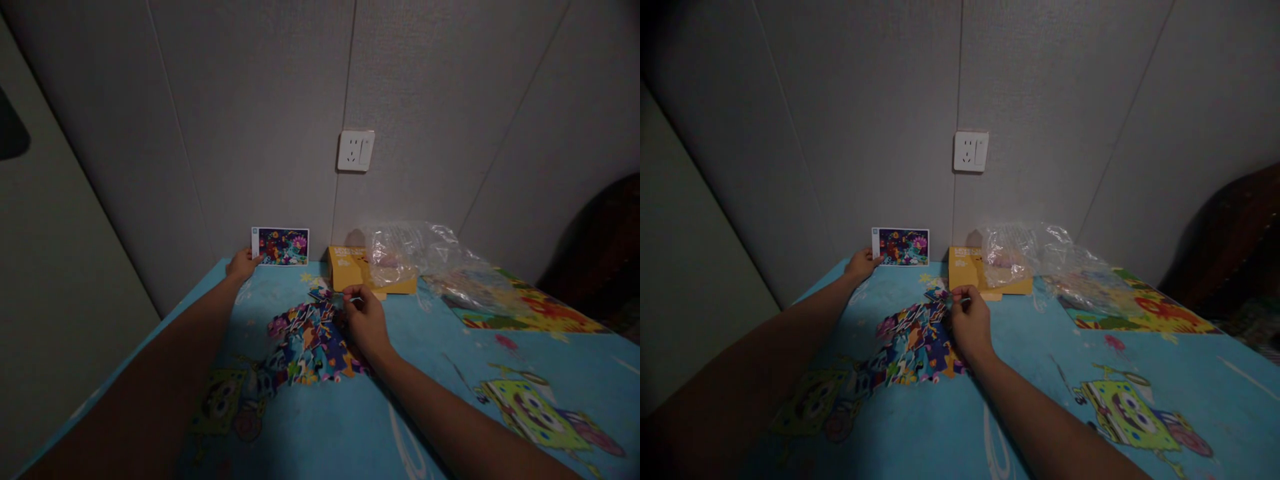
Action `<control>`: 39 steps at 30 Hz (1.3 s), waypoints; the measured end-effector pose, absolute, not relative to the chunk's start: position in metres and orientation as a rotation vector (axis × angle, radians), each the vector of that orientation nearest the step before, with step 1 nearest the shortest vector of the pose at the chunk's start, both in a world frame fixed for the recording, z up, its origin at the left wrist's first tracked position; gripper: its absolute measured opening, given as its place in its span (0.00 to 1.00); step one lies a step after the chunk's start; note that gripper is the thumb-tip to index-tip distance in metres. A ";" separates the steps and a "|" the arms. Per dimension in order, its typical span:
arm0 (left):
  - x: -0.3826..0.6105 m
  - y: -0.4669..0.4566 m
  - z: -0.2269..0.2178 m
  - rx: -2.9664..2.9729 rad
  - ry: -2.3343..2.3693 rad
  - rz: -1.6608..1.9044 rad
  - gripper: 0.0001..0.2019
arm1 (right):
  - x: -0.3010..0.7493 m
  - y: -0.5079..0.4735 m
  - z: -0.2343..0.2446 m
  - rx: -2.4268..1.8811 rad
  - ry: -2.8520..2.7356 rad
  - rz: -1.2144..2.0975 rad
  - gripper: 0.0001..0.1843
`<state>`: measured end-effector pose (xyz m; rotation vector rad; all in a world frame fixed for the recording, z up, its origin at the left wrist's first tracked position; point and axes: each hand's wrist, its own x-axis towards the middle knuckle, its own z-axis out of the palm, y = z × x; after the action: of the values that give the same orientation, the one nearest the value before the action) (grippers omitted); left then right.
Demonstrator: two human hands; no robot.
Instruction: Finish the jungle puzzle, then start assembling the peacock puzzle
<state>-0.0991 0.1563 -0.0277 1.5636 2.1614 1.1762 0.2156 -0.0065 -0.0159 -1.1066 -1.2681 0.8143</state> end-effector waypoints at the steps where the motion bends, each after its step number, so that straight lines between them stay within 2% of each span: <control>1: -0.099 0.156 -0.027 1.541 2.160 1.192 0.16 | 0.215 -0.007 -0.015 -1.107 -1.271 0.812 0.08; 7: -0.099 0.151 -0.020 1.325 2.178 1.449 0.24 | 0.217 -0.008 -0.012 -1.159 -1.333 0.744 0.06; 13: -0.090 0.098 -0.015 1.292 2.030 1.563 0.16 | 0.230 0.001 -0.012 -1.353 -1.613 0.368 0.11; 17: -0.060 0.039 -0.021 1.559 1.722 1.440 0.15 | 0.234 0.007 -0.014 -1.435 -1.700 0.282 0.12; 21: -0.033 0.004 -0.020 1.900 1.438 1.238 0.22 | 0.234 0.011 -0.017 -1.479 -1.696 0.347 0.14; 27: -0.020 0.014 -0.015 2.041 1.439 0.916 0.31 | 0.232 0.017 -0.020 -1.403 -1.811 0.465 0.15; 35: -0.015 0.013 -0.022 2.323 1.321 0.530 0.30 | 0.227 0.016 -0.022 -1.418 -1.991 0.470 0.21; 39: -0.015 0.009 -0.020 2.327 1.243 0.537 0.30 | 0.225 0.013 -0.020 -1.410 -2.049 0.480 0.21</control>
<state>-0.0152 0.0088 -0.0196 2.3272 1.2426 0.5373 0.2254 0.0133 -0.0201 -1.4096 -2.0488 0.4797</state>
